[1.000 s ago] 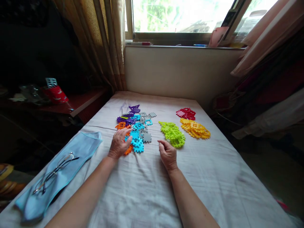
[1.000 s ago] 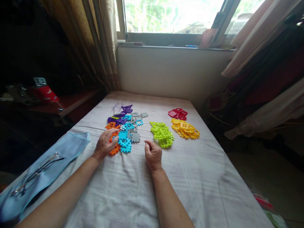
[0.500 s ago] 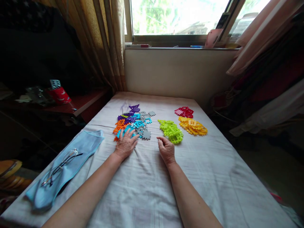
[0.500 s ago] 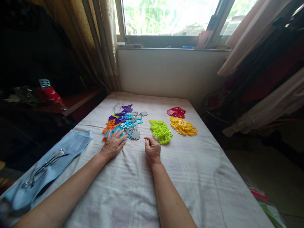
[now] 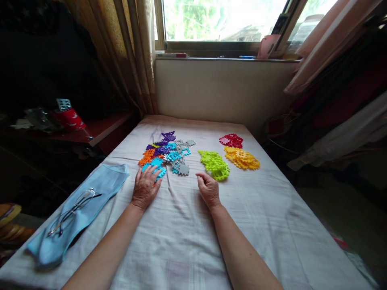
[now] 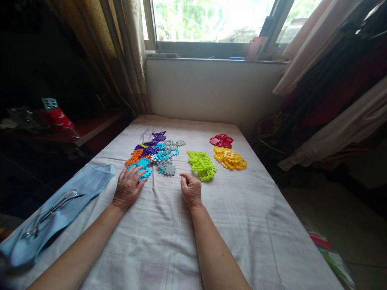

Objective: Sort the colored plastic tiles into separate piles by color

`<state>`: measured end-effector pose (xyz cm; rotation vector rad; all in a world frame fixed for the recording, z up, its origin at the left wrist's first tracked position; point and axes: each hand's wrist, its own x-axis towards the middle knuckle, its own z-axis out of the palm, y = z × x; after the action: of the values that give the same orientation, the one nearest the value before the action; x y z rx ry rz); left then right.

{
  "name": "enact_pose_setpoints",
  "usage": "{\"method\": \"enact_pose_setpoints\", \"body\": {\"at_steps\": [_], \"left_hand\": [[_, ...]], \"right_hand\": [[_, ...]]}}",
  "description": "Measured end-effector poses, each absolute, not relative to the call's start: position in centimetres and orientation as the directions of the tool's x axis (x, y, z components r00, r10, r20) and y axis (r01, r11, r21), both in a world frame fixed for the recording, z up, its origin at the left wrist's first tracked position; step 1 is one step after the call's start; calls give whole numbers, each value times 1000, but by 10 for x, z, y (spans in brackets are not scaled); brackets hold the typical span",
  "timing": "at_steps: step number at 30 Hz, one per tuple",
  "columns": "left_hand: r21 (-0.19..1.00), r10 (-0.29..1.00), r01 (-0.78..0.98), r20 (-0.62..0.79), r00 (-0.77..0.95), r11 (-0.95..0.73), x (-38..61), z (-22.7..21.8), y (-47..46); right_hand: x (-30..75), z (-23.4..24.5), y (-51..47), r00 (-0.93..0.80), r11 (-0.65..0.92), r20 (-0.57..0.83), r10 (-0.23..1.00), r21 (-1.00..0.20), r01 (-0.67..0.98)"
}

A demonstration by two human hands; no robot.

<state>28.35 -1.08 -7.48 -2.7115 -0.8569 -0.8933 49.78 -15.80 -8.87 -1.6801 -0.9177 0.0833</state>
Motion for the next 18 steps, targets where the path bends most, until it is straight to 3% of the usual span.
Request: {"method": "enact_pose_setpoints", "body": {"at_steps": [9, 18], "left_hand": [[18, 592, 665, 474, 652, -747, 270, -90, -7], [127, 689, 719, 436, 579, -684, 261, -97, -5]], "right_hand": [[502, -92, -160, 677, -53, 355, 645, -863, 503], [504, -89, -151, 695, -193, 300, 653, -822, 536]]}}
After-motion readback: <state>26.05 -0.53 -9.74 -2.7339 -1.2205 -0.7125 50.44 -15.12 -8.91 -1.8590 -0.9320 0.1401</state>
